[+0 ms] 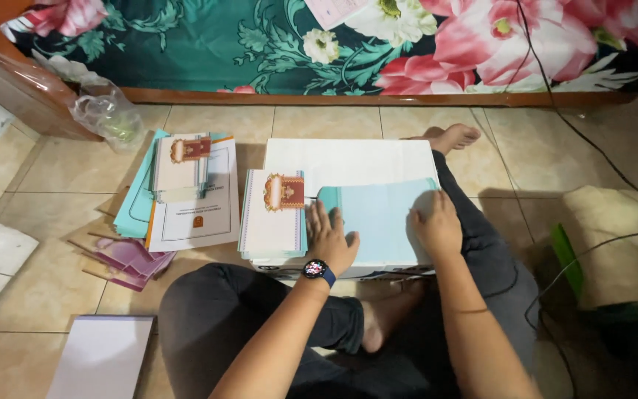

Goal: The person sits on the floor and repeatedly folds light blue paper sheets in half, then presses the crease flat. The folded sheets are stacked on top of a white box. The person handles the papers one at a time and continues the folding cycle throughout the clip.

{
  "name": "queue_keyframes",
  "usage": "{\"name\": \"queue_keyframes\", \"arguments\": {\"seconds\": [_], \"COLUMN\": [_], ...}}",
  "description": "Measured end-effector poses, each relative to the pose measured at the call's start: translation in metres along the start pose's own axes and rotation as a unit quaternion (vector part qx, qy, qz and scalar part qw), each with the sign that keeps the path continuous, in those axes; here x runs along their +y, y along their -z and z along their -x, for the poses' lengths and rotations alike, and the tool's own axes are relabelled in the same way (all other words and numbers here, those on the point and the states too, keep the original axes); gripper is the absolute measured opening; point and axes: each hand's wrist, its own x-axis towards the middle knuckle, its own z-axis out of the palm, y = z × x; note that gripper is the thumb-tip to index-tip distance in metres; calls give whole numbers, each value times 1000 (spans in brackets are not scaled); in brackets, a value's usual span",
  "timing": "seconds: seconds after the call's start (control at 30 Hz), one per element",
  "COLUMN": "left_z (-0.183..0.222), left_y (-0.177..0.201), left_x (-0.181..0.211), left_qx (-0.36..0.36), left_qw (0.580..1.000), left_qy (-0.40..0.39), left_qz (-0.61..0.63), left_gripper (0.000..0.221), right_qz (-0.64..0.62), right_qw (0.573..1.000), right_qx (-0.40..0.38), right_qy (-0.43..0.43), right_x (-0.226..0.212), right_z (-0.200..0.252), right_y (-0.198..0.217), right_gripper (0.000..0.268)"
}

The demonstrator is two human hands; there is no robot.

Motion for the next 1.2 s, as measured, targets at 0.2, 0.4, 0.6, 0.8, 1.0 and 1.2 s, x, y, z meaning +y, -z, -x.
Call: {"name": "queue_keyframes", "arguments": {"seconds": [0.2,0.4,0.6,0.8,1.0,1.2], "left_z": [-57,-66,-46,-18,-12,-22], "left_y": [-41,-29,-14,26,13,-15], "left_x": [15,19,27,36,34,14], "left_qx": [1,108,297,282,337,357], "left_qw": [988,921,827,824,801,829], "left_qy": [152,175,16,-46,-85,-72], "left_qz": [33,330,478,489,488,425], "left_gripper": [89,82,31,39,26,33], "right_qz": [-94,-183,-540,-598,-581,-513], "right_qw": [977,942,837,802,812,857], "right_qx": [-92,-160,26,9,45,-41], "right_qy": [-165,-232,-83,-12,-28,-34], "right_x": [46,104,50,26,51,76], "right_z": [-20,-30,-1,17,8,14], "right_y": [-14,-38,70,120,92,47], "right_gripper": [65,74,31,36,18,41]}}
